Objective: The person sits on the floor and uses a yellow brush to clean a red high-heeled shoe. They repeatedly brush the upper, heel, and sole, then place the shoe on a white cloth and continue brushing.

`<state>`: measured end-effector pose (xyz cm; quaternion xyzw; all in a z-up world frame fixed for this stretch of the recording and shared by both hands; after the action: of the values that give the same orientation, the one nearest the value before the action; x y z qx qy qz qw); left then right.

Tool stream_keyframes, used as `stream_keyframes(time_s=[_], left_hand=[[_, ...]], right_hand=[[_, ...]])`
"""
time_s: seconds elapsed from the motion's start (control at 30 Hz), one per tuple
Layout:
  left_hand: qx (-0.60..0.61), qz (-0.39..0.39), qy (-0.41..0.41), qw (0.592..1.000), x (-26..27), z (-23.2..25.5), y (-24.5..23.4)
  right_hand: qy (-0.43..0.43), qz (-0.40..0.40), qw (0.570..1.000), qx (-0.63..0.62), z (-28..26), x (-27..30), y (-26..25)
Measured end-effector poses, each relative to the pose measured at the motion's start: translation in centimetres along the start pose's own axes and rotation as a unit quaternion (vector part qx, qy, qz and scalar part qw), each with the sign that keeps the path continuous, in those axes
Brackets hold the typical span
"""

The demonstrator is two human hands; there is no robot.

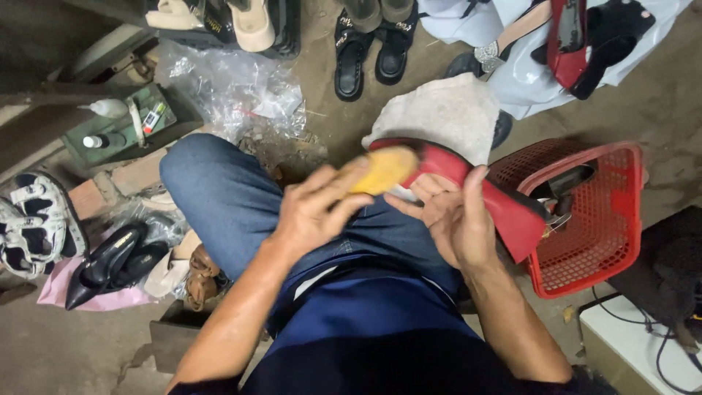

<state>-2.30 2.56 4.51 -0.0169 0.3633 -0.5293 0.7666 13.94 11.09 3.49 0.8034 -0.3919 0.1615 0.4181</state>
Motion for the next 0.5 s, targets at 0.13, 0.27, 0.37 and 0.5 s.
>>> stream_keyframes(time_s=[0.13,0.27,0.37,0.5], left_hand=[[-0.005,0.008,-0.016,1.000,0.7,0.0,0.4],[0.061,0.071,-0.058,0.994,0.8,-2.1,0.3],[0.048,0.045,-0.065,0.996,0.0,-0.7,0.3],[0.069,0.026,-0.058,0.996,-0.3,-0.1,1.0]], right_hand=[[0.020,-0.025,0.999,-0.015,1.9,-1.0,-0.6],[0.016,-0.029,0.999,-0.030,0.9,-1.1,0.9],[0.003,-0.041,0.999,-0.032,0.6,-1.0,1.6],[0.012,0.000,0.999,-0.042,3.0,-2.4,-1.6]])
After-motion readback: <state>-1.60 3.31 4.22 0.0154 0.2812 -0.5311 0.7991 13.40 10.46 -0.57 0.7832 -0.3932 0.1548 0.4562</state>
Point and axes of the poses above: each hand's wrist, its own x-axis away from the middle knuckle, its own y-axis out of the palm, z = x × y, the point moved 6 cm from there along -x, towards the middle knuckle, and after that the axes turned 15 degrees about y, right-handed, at the moved point
